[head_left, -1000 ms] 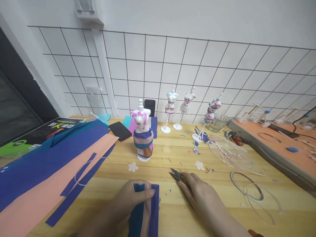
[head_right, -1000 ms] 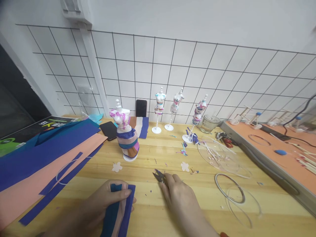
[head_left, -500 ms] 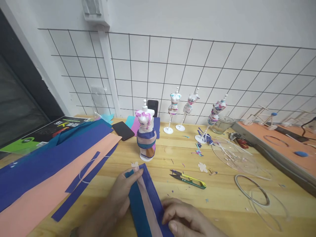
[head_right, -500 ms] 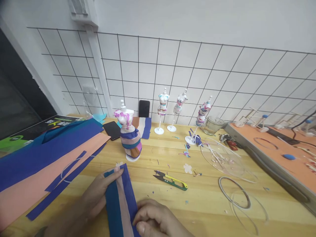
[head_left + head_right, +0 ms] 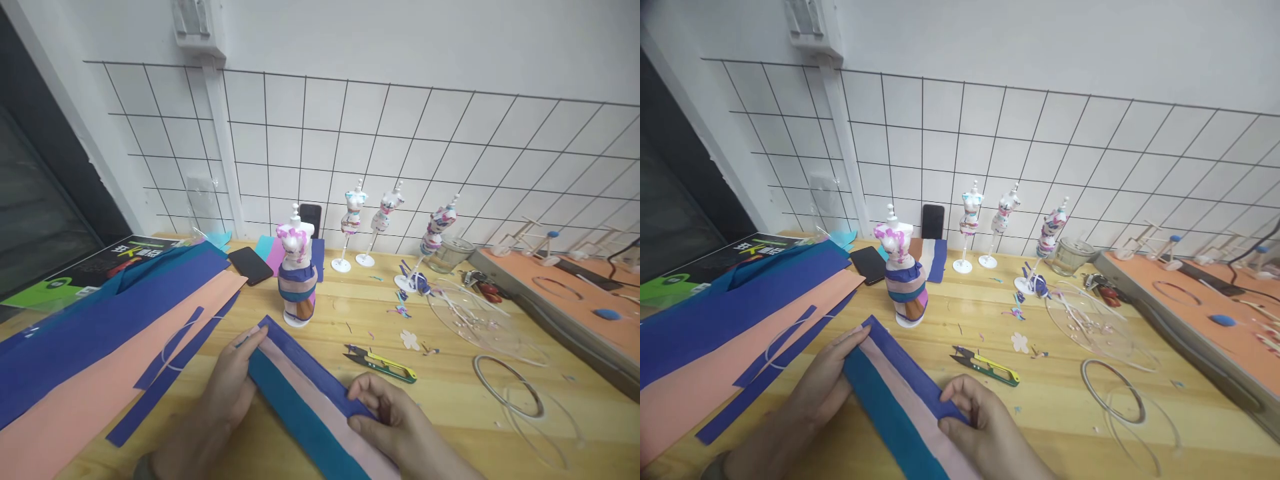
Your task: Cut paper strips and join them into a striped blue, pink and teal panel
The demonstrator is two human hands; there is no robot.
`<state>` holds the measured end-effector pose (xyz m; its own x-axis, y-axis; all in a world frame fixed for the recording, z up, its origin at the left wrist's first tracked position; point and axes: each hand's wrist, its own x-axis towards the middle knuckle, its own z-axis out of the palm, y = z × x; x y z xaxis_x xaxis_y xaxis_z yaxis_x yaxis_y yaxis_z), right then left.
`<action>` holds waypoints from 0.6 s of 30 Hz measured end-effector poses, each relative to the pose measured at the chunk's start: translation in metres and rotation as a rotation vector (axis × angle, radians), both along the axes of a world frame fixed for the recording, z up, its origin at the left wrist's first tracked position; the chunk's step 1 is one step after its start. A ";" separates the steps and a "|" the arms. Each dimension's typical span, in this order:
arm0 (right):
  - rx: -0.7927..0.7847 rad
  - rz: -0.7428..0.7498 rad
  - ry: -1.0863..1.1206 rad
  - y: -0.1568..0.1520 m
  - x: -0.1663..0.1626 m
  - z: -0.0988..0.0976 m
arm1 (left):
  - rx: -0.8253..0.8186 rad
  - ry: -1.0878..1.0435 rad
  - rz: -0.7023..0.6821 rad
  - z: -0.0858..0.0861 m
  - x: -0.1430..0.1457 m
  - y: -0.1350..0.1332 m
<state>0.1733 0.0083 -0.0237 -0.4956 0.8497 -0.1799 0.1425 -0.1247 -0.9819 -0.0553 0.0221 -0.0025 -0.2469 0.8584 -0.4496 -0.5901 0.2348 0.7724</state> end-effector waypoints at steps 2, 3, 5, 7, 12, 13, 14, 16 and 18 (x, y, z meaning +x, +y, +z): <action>-0.023 -0.052 0.025 0.003 0.003 -0.003 | -0.008 -0.003 0.022 -0.001 -0.001 0.001; -0.033 -0.075 0.023 0.005 0.005 -0.005 | -0.006 -0.008 0.035 -0.001 -0.002 0.002; -0.037 -0.124 0.006 0.009 0.009 -0.009 | 0.009 -0.026 0.037 -0.003 -0.002 0.002; -0.018 -0.164 -0.021 0.012 0.013 -0.010 | 0.021 -0.042 0.012 -0.004 -0.003 0.001; -0.006 -0.195 -0.077 0.017 0.018 -0.005 | 0.042 -0.046 -0.052 -0.004 -0.005 0.002; -0.026 -0.191 -0.074 0.018 0.019 -0.003 | 0.045 -0.047 -0.056 -0.003 -0.006 0.002; -0.048 -0.183 -0.062 0.018 0.020 -0.002 | 0.040 -0.049 -0.056 -0.001 -0.008 0.002; -0.086 -0.150 -0.029 0.019 0.022 0.000 | 0.004 -0.062 -0.085 0.003 -0.012 0.003; -0.092 -0.103 0.012 0.020 0.026 0.000 | -0.039 -0.088 -0.158 0.008 -0.017 0.003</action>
<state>0.1996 0.0280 -0.0236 -0.4091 0.8763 -0.2545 0.1130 -0.2282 -0.9670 -0.0727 0.0251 0.0059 -0.0688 0.8649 -0.4972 -0.6083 0.3586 0.7081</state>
